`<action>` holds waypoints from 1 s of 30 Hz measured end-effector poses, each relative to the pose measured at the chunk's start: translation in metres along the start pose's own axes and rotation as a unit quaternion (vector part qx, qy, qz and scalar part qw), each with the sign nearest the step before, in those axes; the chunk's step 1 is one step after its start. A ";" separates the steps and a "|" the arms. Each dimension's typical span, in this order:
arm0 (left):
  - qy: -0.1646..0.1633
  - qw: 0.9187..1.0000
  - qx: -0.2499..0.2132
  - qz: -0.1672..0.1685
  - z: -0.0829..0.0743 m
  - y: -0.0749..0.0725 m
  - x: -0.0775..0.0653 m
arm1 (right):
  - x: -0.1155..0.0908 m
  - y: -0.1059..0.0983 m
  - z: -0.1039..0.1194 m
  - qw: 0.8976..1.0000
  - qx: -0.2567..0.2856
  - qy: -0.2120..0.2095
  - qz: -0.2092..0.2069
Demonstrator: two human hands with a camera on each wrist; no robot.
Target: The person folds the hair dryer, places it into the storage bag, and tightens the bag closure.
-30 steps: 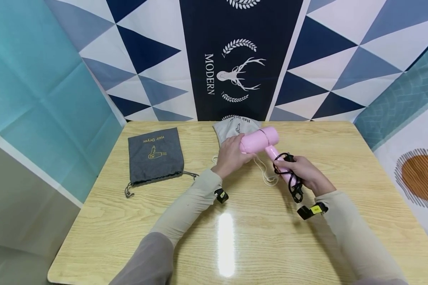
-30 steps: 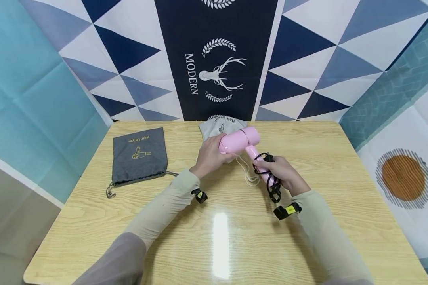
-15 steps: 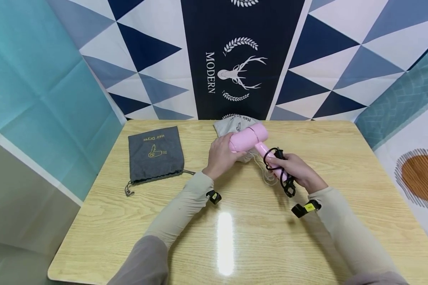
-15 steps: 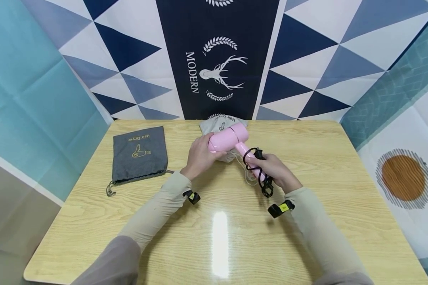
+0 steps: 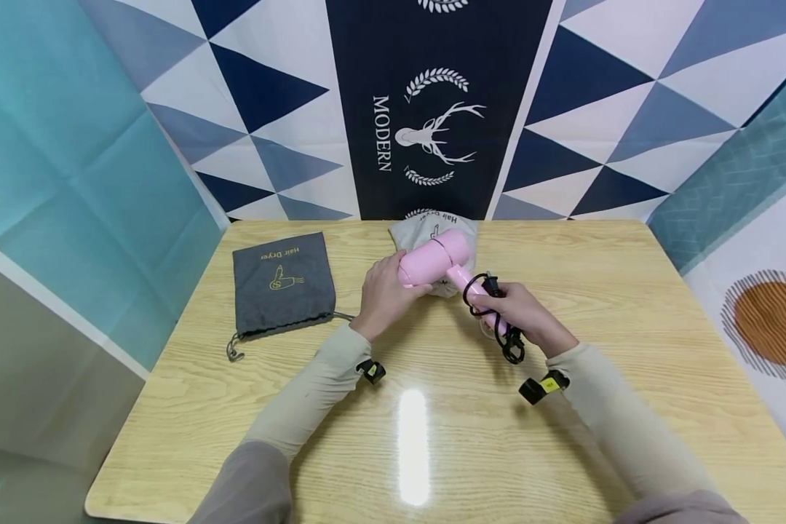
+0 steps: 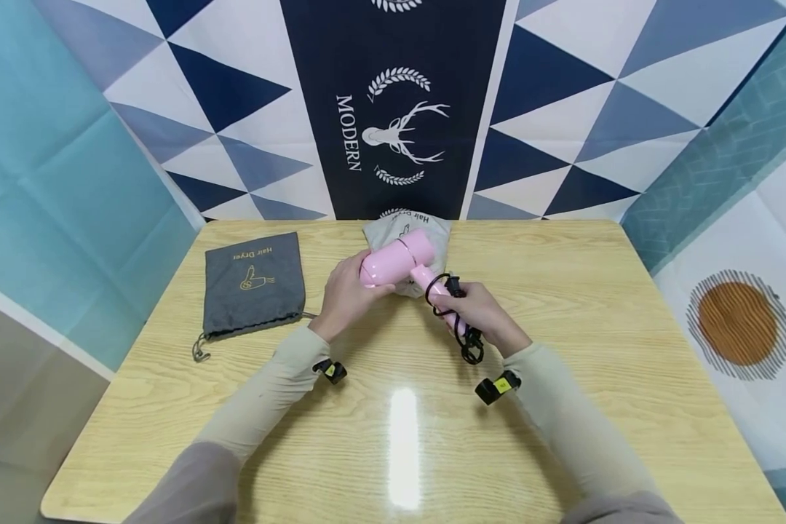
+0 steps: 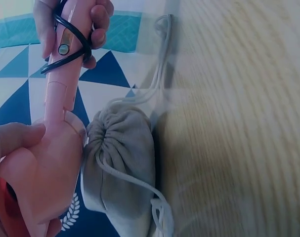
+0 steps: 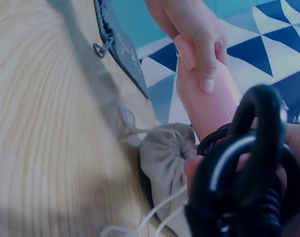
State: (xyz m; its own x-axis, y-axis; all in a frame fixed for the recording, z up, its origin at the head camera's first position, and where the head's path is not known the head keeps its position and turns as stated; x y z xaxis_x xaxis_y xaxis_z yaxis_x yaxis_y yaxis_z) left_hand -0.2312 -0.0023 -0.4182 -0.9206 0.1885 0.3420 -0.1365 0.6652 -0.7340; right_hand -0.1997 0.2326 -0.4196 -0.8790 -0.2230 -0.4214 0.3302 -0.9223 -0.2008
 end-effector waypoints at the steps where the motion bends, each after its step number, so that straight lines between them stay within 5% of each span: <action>1: 0.002 1.000 0.000 -0.001 0.001 -0.001 -0.001 | 0.000 0.001 0.001 1.000 -0.002 0.001 -0.001; 8: 0.008 1.000 -0.006 -0.008 0.007 -0.007 -0.009 | 0.002 0.011 0.003 0.999 -0.041 -0.003 -0.025; 30: -0.020 0.999 0.014 0.047 0.019 -0.018 -0.026 | 0.005 0.029 0.006 0.996 -0.083 -0.016 -0.028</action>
Point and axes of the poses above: each hand's wrist, its own x-axis towards the middle knuckle, its own y-axis out of the palm, z = x × y, the point moved 2 cm from there along x, towards the middle knuckle, and after that the axes turned 5 degrees about y, right-handed, at the moved point
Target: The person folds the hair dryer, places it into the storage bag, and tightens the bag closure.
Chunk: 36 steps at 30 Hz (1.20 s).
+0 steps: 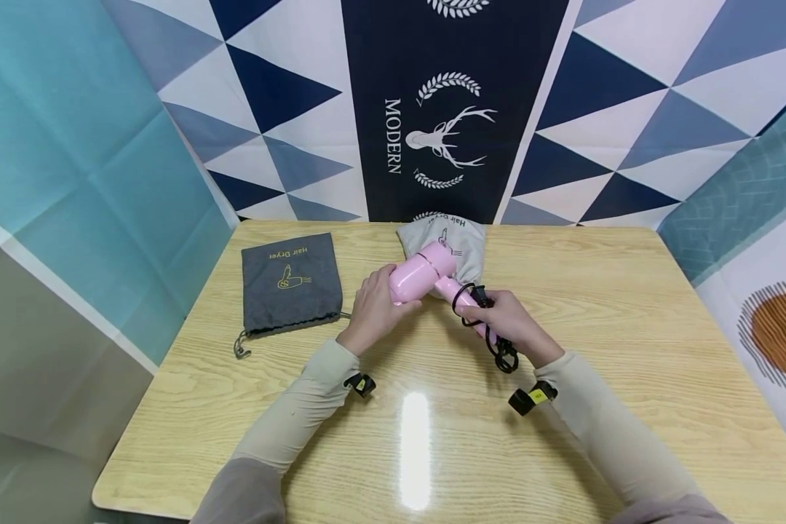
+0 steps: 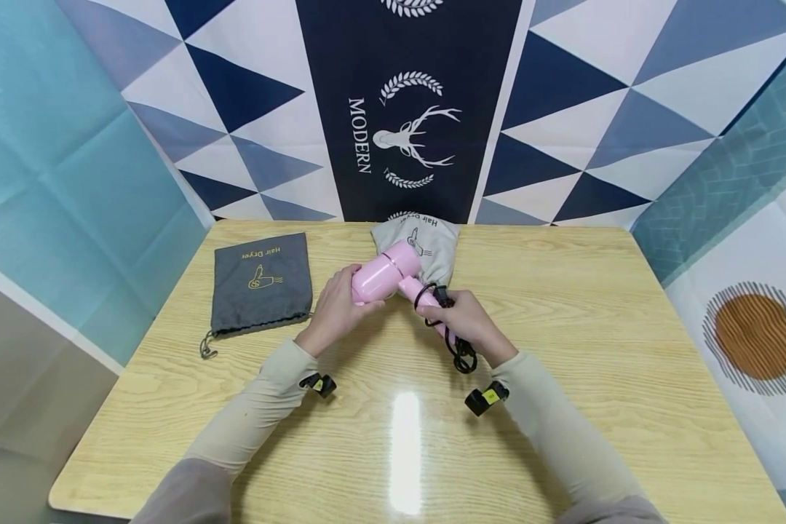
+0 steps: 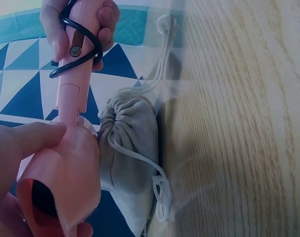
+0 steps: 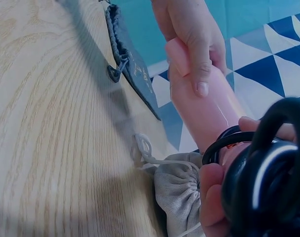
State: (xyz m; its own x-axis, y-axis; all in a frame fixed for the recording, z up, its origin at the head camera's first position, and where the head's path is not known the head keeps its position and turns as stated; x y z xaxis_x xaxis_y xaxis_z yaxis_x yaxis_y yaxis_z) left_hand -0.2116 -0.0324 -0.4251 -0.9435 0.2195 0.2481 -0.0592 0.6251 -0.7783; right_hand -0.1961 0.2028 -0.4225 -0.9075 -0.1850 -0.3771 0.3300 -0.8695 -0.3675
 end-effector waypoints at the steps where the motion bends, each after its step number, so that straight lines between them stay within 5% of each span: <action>1: -0.002 1.000 0.001 0.003 0.000 0.000 0.000 | 0.000 0.000 0.000 1.000 0.000 0.002 -0.001; 17: -0.042 0.997 -0.044 0.055 0.001 -0.008 0.005 | -0.004 0.009 -0.004 0.999 -0.023 -0.016 -0.019; 36: -0.102 0.969 -0.154 0.165 0.010 -0.011 0.013 | -0.009 0.017 -0.006 0.995 -0.088 -0.042 -0.013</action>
Point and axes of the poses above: each hand's wrist, its own x-axis towards the middle knuckle, its own y-axis out of the palm, z = x × y, the point moved 2 cm from there along x, towards the middle knuckle, and after that the axes turned 5 degrees about y, right-handed, at the moved point
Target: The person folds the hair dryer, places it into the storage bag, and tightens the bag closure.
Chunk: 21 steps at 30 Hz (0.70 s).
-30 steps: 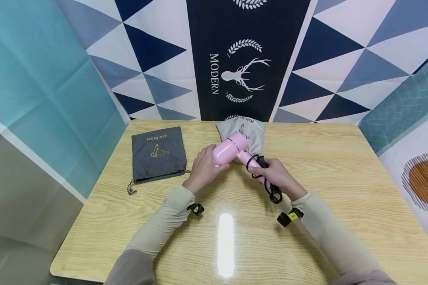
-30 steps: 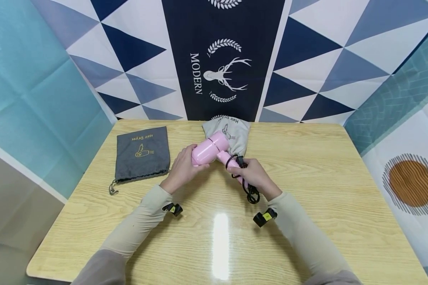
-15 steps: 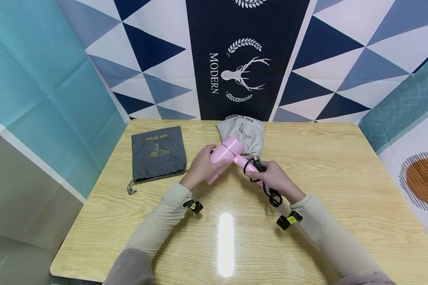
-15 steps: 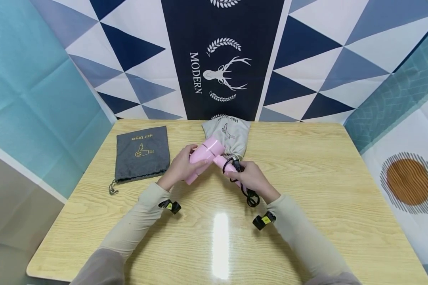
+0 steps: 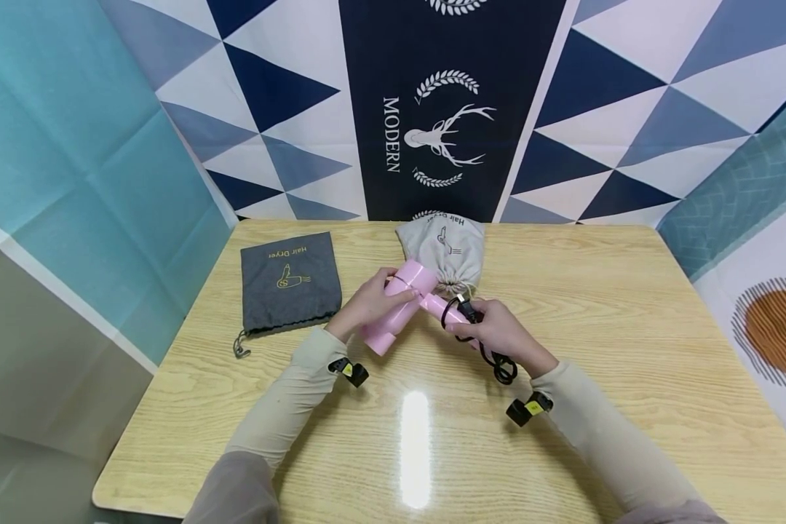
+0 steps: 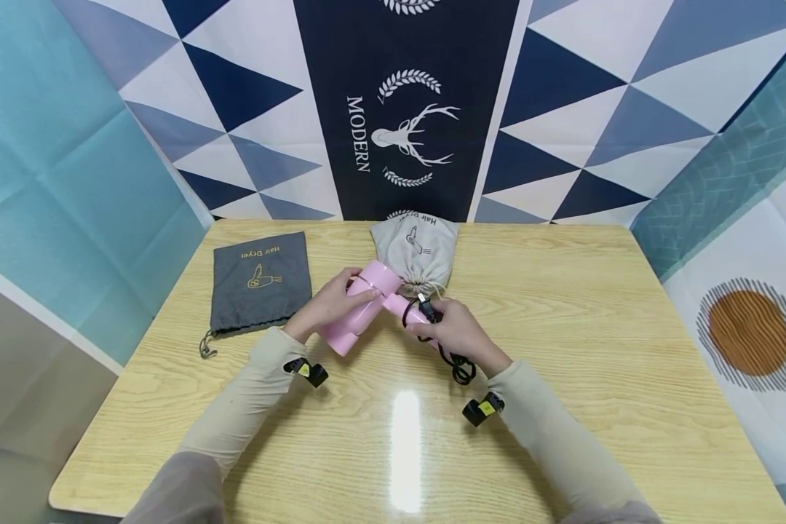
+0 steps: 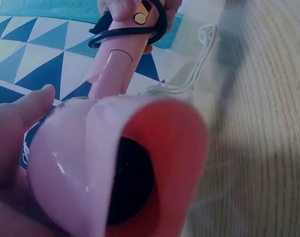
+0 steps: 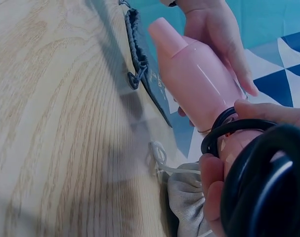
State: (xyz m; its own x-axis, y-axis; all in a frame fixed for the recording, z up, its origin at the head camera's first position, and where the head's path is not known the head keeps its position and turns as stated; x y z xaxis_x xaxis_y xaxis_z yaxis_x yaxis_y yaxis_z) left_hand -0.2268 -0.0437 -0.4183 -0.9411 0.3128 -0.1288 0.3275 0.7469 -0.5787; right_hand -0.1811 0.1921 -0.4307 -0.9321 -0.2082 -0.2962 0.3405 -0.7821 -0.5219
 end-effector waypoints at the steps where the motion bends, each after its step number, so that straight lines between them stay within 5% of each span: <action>1: -0.002 1.000 -0.002 0.004 0.000 0.000 0.000 | -0.001 0.000 0.000 1.000 0.000 -0.002 0.002; 12: 0.002 0.998 -0.058 0.025 0.003 0.006 0.000 | -0.005 0.002 0.002 0.996 -0.047 -0.078 -0.016; 21: -0.009 0.997 -0.076 -0.007 0.002 0.006 -0.005 | -0.002 0.003 -0.001 0.996 -0.030 -0.087 -0.002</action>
Point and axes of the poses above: each hand's wrist, its own x-axis towards the middle knuckle, its own y-axis out of the palm, z = x × y, the point moved 2 cm from there along x, towards the middle knuckle, and after that the axes turned 5 degrees about y, right-handed, at the moved point
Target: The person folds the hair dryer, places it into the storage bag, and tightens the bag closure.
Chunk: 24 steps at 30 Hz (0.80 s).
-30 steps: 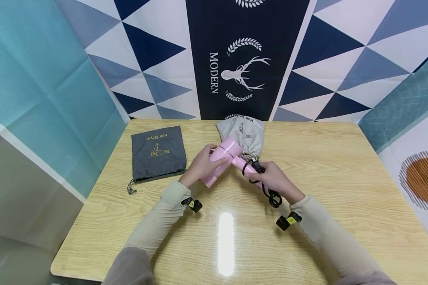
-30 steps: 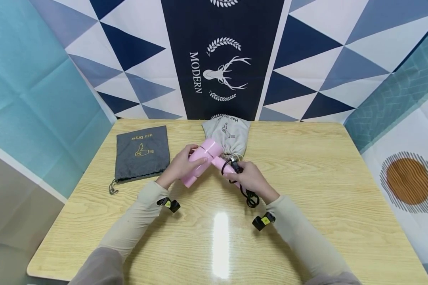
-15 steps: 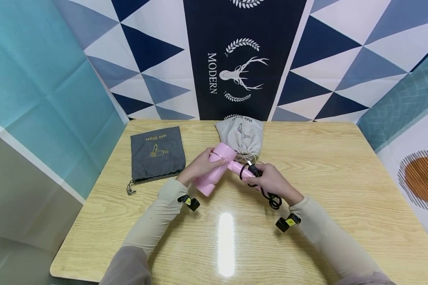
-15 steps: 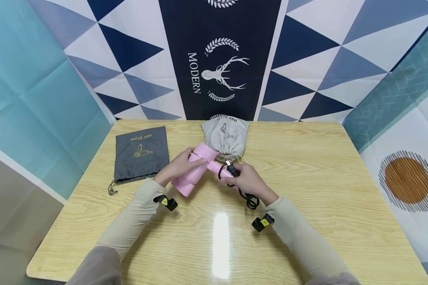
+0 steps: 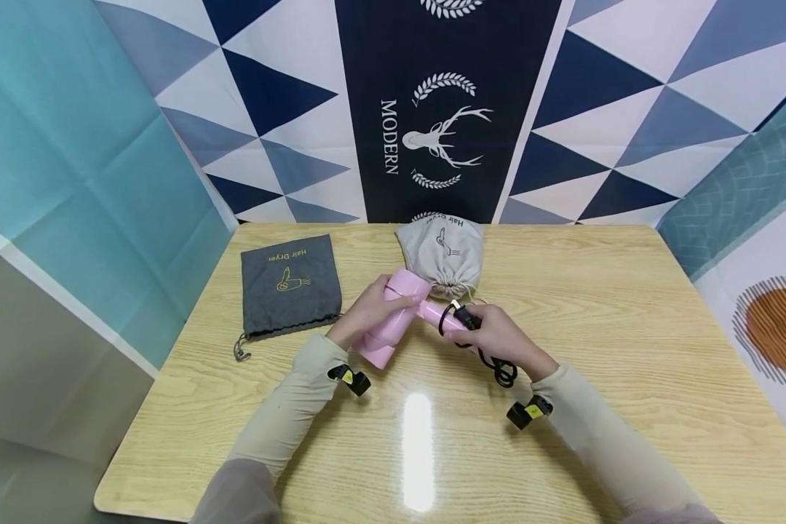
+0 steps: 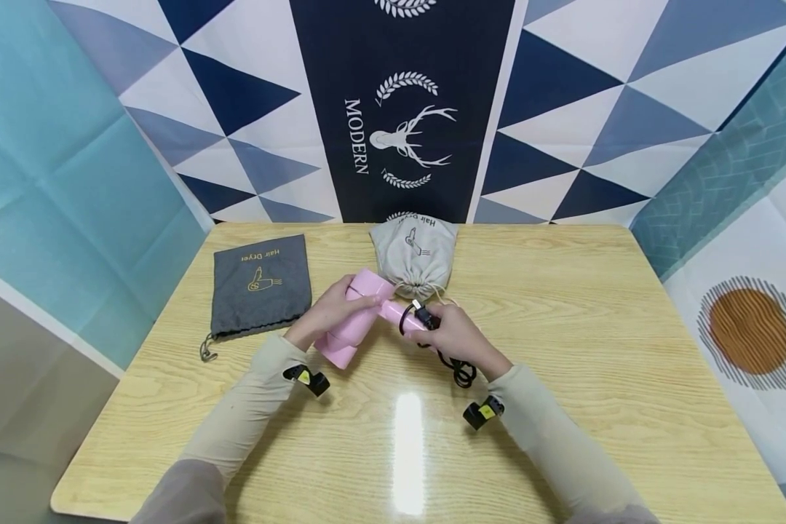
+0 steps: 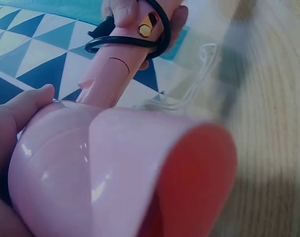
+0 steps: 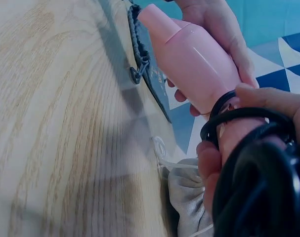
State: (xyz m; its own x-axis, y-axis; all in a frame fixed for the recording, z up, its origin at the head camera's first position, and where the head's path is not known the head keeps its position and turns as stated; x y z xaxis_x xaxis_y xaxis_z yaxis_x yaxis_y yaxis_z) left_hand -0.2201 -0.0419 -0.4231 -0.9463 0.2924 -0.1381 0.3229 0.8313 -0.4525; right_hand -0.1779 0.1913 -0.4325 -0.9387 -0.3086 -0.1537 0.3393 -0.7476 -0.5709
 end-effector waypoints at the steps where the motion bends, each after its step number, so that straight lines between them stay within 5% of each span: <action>1: 0.001 1.000 -0.001 -0.006 0.000 -0.001 0.000 | 0.001 0.000 -0.001 1.000 0.011 0.002 0.007; 10: 0.021 0.998 -0.019 -0.047 0.004 0.000 -0.001 | 0.004 0.005 -0.009 0.990 0.092 0.075 0.070; 24: 0.044 0.991 -0.026 -0.121 -0.011 0.001 -0.005 | -0.006 0.004 0.018 0.985 0.148 0.081 -0.029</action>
State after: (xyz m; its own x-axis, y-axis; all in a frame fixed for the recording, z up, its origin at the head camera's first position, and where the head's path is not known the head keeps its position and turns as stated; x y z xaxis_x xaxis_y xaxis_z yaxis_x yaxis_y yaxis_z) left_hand -0.2144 -0.0376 -0.4127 -0.9917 0.1194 0.0479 0.0887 0.9045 -0.4171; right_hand -0.1696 0.1799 -0.4188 -0.9460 -0.1807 -0.2689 0.2659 -0.9073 -0.3256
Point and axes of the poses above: each hand's wrist, its own x-axis towards the middle knuckle, its own y-axis out of the palm, z = x × y, the point moved 2 cm from there along x, towards the middle knuckle, and after that the axes turned 5 degrees about y, right-handed, at the moved point
